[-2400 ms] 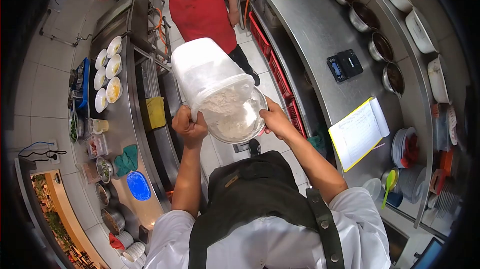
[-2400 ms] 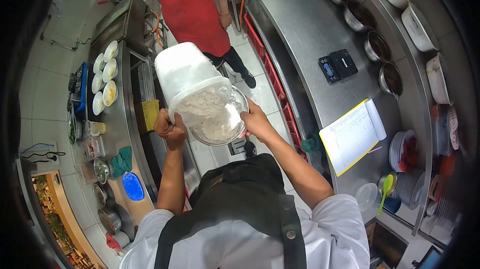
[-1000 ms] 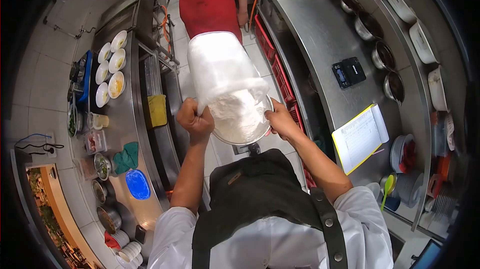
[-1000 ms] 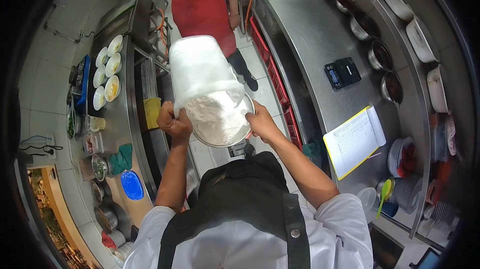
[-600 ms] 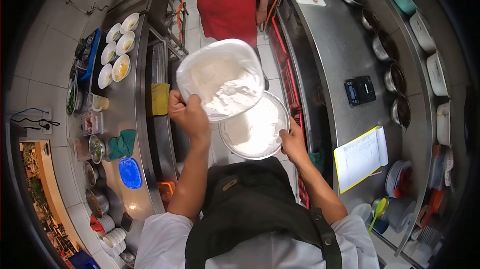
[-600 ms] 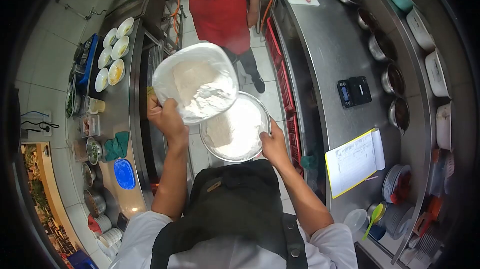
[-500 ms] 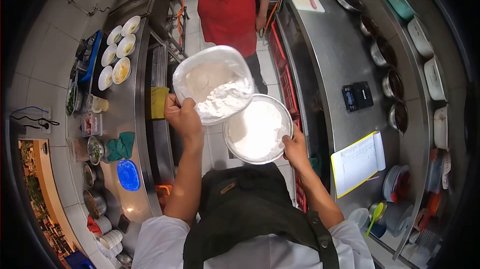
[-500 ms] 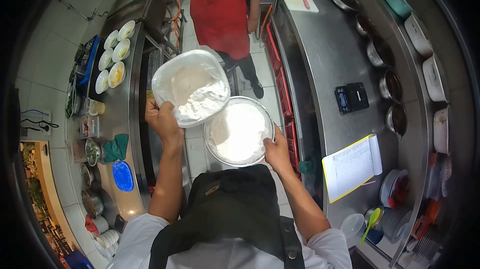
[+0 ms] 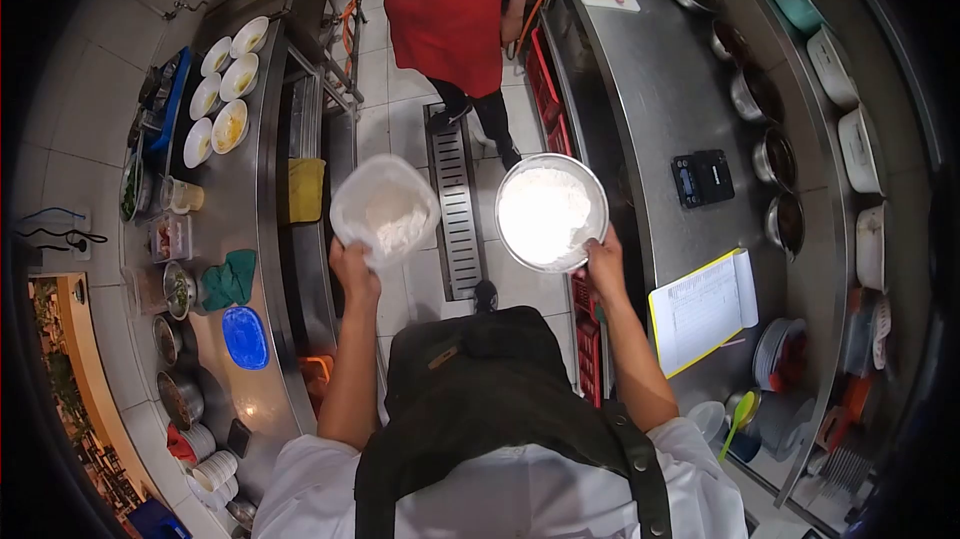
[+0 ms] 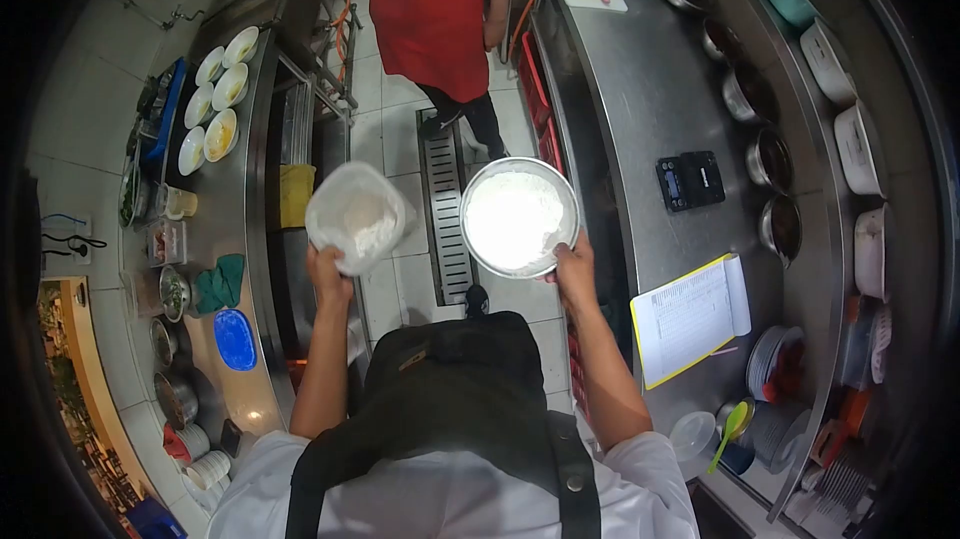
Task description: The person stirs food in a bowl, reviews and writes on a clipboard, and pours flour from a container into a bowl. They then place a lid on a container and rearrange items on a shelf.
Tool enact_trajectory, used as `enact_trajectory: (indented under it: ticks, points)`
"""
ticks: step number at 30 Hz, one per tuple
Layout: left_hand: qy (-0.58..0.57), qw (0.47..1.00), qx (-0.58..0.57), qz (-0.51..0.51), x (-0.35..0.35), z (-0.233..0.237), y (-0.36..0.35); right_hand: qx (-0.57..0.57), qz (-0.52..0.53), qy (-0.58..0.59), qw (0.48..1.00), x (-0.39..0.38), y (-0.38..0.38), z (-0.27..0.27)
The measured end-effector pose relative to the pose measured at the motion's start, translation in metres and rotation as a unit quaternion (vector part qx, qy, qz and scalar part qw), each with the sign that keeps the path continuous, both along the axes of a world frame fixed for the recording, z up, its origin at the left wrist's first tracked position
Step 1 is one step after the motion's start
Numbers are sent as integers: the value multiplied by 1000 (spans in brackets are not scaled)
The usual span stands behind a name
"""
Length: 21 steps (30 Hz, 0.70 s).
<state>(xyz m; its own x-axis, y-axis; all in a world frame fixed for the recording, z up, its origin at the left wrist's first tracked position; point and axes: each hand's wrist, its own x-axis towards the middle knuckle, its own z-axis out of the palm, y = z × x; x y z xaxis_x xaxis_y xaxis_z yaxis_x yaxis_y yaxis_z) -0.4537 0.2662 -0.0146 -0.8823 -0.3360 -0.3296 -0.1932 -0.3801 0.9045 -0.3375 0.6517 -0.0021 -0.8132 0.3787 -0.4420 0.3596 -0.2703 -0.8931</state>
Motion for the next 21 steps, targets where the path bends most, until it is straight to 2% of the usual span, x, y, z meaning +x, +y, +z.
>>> enact_trajectory:
  ticks: [2, 3, 4, 5, 6, 7, 8, 9, 10, 11, 12, 13, 15, 16, 17, 18, 19, 20, 21]
  points:
    - [18, 999, -31, -35, 43, -62, -38, -32, -78, -31, 996, -17, -5, -41]
    - [-2, 1000, 10, 17, 61, -89, -51, -52, -127, -29, 990, -34, -3, -68]
    - [-92, 994, 6, 66, 68, -51, -35, -81, -163, -29, 983, -54, 3, -90]
    - [-62, 997, 4, 48, 91, -99, -72, -112, -201, -34, 973, -73, 10, -117]
    - [-101, 992, -14, 71, 108, -86, -77, -119, -240, -14, 963, -92, 24, -162]
    - [-123, 987, -33, 95, 133, -95, -95, -126, -264, 4, 956, -105, 38, -193]
    - [-142, 980, -74, 115, 172, -126, -133, -133, -287, 21, 948, -124, 53, -221]
    - [-146, 982, -81, 94, 190, -113, -139, -139, -312, 42, 939, -150, 70, -246]
    - [-216, 960, -106, 144, 214, -111, -156, -118, -331, 55, 935, -172, 87, -272]
    - [-240, 947, -124, 175, 222, -83, -146, -98, -347, 61, 931, -188, 101, -298]
    - [-266, 930, -155, 200, 253, -91, -173, -119, -377, 98, 913, -206, 116, -317]
    - [-307, 906, -173, 235, 268, -77, -175, -93, -365, 70, 924, -220, 129, -312]
    - [-384, 850, -198, 303, 292, -37, -166, -81, -423, 28, 902, -245, 169, -364]
    - [-365, 844, -199, 339, 311, -36, -174, -108, -482, 6, 870, -254, 173, -354]
    - [-344, 838, -197, 376, 347, -40, -197, -143, -493, -3, 858, -255, 185, -357]
    - [-321, 830, -194, 414, 378, -40, -215, -158, -449, 15, 879, -250, 219, -408]
    - [-356, 827, -198, 387, 404, -35, -225, -200, -428, -27, 881, -248, 245, -427]
    - [-386, 824, -200, 362, 421, -27, -230, -189, -396, 104, 893, -242, 288, -508]
    - [-416, 819, -204, 339, 449, -19, -244, -134, -404, 69, 902, -246, 267, -470]
